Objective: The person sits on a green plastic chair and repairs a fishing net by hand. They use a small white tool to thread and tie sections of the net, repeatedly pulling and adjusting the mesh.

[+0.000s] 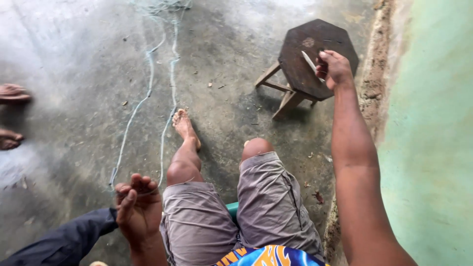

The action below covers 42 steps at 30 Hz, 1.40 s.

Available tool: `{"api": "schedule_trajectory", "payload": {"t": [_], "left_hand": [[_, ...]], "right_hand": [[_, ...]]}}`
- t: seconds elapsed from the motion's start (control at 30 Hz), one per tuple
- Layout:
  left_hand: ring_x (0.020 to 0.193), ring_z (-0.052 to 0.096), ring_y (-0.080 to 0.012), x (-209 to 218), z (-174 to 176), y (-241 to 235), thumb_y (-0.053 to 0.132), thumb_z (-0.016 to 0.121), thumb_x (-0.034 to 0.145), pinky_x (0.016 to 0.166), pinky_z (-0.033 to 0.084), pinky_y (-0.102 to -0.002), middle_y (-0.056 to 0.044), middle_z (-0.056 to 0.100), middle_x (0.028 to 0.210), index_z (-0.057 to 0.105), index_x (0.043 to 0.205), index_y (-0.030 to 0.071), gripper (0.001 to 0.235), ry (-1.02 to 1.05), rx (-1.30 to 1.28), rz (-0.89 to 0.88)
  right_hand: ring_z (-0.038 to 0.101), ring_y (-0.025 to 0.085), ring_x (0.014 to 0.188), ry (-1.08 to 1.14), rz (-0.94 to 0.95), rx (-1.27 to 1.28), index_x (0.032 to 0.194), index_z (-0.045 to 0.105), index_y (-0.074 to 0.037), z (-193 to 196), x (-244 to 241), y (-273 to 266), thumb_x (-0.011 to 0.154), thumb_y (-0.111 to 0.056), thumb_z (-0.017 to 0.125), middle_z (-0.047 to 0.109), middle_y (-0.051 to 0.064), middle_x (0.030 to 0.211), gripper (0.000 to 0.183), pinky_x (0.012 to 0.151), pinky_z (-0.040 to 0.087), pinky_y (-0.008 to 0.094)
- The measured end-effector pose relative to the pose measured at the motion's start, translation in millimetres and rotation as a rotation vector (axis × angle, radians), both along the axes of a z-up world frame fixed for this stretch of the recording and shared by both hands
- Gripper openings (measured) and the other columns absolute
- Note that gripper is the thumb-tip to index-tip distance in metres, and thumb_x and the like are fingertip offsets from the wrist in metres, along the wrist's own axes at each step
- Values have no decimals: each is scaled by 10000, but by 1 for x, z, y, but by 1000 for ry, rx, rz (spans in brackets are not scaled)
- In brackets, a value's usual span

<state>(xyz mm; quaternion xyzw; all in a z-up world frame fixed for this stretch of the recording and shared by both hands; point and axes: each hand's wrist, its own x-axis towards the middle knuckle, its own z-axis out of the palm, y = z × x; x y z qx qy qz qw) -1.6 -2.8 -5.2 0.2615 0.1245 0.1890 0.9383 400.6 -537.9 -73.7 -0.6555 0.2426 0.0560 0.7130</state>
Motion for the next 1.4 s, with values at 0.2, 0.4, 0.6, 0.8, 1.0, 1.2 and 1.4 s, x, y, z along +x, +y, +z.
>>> {"api": "schedule_trajectory", "payload": {"t": [0.2,0.4,0.6,0.8,1.0,1.2,1.4], "left_hand": [[1150,720,-326,-3,-10,-5,-26,676,965,1002,584,-396,-186,742,1271,736,1093,96,187,-2,-83,-9],[1232,705,-320,-5,-26,-25,17,555,1004,1017,545,-406,-173,747,1320,677,1119,133,204,-184,-165,-46],[1253,638,-308,-8,-15,-83,43,567,967,1015,497,-394,-138,722,1348,715,1091,179,236,-319,-398,-238],[977,516,-254,-45,39,-115,172,712,881,779,522,-386,-71,607,1166,522,946,253,216,-502,-656,-607],[1095,658,-219,-52,11,18,385,622,1089,928,551,-407,-58,749,1227,759,1134,240,205,-328,-262,-72],[1108,780,-216,12,-122,57,125,595,1085,1047,621,-394,-67,795,1239,783,1175,204,223,73,-224,191],[1030,767,-169,65,-140,37,-34,593,1008,1006,609,-396,15,790,1241,769,1046,251,337,73,-307,256]], "right_hand": [[633,7,499,-19,-89,-661,1075,796,-165,-51,-8,-15,889,-313,801,722,-26,729,237,390,540,219],[668,81,471,-287,-331,-641,982,774,-265,-102,-20,-25,926,-320,768,722,-34,722,79,355,540,207],[522,68,460,153,221,222,870,647,-199,7,-141,196,966,-236,712,572,-52,628,122,419,465,186],[785,442,939,316,601,1207,1368,651,34,-15,-214,297,843,-911,462,767,310,1074,1099,827,646,563],[725,168,888,-195,62,1236,1135,797,-194,-28,-163,208,1106,-308,577,793,-9,989,250,839,581,301],[761,206,873,-64,-13,1034,1171,798,-203,-94,-181,109,1069,-380,628,802,15,941,266,872,631,359],[715,153,890,-56,-105,899,1195,774,-218,-98,-191,57,1067,-398,647,773,-27,954,254,862,579,318]]}}
